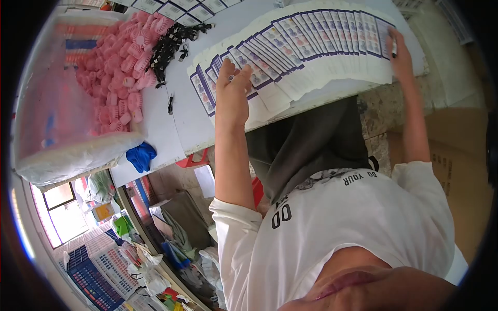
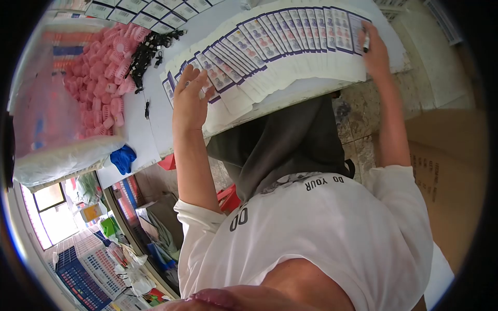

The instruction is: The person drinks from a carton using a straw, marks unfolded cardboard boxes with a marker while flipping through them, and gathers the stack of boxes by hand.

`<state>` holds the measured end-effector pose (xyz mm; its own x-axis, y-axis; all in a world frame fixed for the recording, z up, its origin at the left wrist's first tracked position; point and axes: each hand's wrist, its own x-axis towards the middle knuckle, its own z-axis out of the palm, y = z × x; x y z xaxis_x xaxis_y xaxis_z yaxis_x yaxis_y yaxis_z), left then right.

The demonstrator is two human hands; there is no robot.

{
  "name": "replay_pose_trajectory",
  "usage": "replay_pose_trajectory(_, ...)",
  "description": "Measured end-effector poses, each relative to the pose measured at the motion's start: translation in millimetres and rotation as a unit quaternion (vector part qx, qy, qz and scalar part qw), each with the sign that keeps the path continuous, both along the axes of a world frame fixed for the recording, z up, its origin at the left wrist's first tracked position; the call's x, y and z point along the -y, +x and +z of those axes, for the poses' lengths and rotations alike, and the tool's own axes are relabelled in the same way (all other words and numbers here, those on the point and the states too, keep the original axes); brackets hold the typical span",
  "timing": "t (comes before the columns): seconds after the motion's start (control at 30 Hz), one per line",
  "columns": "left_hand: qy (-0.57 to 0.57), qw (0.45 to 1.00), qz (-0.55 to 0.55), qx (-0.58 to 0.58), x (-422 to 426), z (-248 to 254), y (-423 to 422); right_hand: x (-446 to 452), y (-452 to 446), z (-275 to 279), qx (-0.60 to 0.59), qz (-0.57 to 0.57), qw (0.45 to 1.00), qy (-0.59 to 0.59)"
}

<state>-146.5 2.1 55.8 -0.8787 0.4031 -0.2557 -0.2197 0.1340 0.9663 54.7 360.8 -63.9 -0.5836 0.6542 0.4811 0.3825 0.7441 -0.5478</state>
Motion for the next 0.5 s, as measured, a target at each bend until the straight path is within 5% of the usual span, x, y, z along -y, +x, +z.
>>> replay_pose_trajectory(0.5,0.131,0.976,0.047,0.166,-61.6,-32.1,-5.2,80.7,-78.0,6.1,-0.079,0.204,0.975,0.037)
